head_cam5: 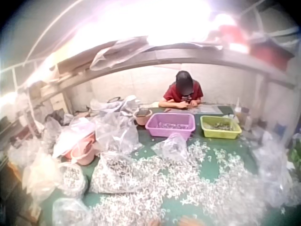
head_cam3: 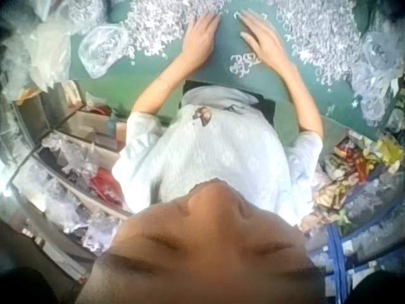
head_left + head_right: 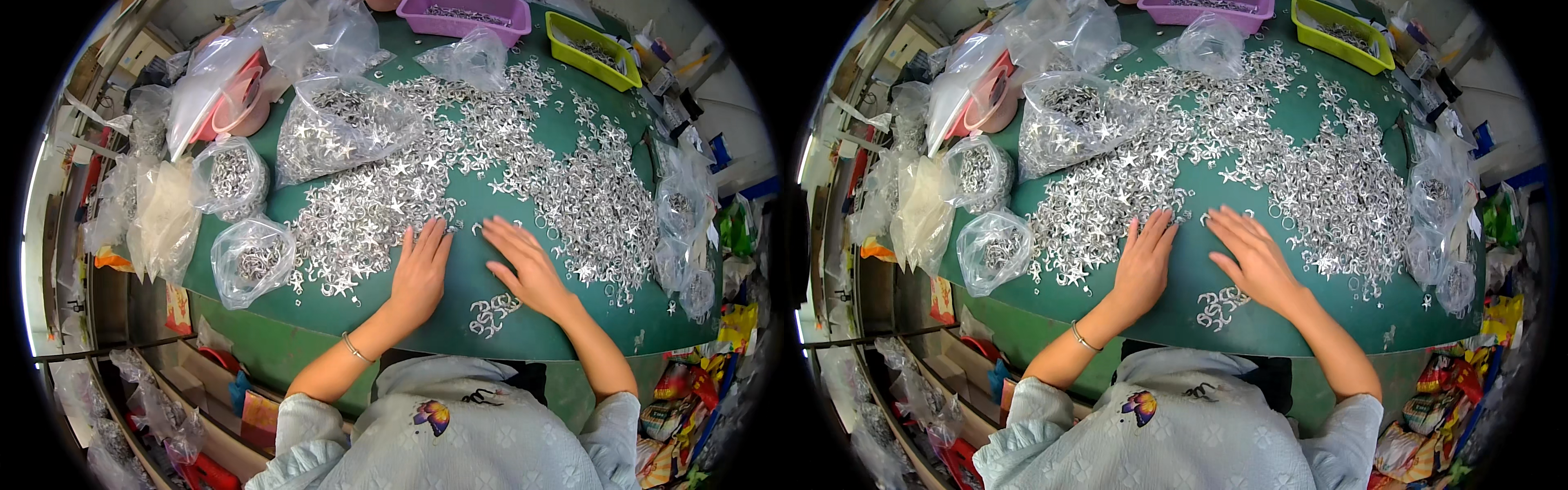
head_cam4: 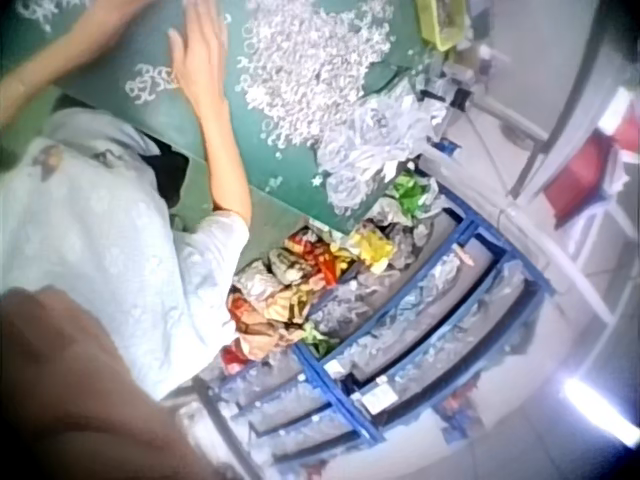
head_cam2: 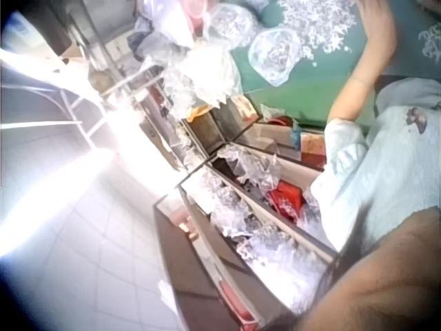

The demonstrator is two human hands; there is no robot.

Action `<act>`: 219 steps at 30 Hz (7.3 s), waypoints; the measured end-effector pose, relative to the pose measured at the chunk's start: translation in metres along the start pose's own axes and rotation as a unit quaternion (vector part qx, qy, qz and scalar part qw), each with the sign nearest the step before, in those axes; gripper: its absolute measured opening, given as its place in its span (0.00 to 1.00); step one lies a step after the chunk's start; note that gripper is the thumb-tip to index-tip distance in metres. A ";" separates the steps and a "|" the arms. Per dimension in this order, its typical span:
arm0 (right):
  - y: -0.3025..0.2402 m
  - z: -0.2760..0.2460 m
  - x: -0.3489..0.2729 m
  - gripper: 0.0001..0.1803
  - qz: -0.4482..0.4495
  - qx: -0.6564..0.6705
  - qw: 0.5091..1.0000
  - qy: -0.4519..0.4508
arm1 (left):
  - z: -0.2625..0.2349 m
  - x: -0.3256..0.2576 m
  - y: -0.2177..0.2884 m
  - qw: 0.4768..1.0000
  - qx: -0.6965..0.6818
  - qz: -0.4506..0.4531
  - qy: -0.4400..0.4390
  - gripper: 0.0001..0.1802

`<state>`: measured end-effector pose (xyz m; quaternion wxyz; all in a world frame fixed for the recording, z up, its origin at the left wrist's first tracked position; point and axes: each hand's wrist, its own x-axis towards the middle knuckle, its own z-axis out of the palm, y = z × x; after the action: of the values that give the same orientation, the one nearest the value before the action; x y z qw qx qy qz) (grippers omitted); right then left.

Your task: The person sorts and gathers star-shaped and crescent-shaped silver charms on a green work table, picking them up by hand and placing them into bags.

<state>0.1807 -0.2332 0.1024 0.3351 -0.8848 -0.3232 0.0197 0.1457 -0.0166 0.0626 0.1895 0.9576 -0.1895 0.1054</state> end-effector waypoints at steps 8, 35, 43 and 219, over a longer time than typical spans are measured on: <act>-0.001 -0.008 -0.007 0.15 -0.022 0.006 0.985 -0.170 | -0.007 -0.012 0.001 0.999 -0.006 0.022 -0.047 0.22; 0.038 0.006 0.038 0.14 0.041 -0.012 0.996 0.073 | 0.002 0.012 0.005 0.995 -0.040 0.075 -0.047 0.34; 0.025 0.011 0.015 0.21 -0.070 -0.116 0.989 -0.050 | -0.003 0.008 0.000 0.991 0.094 0.058 -0.081 0.30; 0.019 -0.030 -0.049 0.28 0.052 -0.271 0.957 -0.089 | -0.003 0.013 -0.017 0.997 -0.001 0.078 0.020 0.22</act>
<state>0.1603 -0.2902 0.1050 0.0517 -0.9526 -0.2985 0.0274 0.1639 -0.0054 0.0636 0.1850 0.9374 -0.2601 0.1392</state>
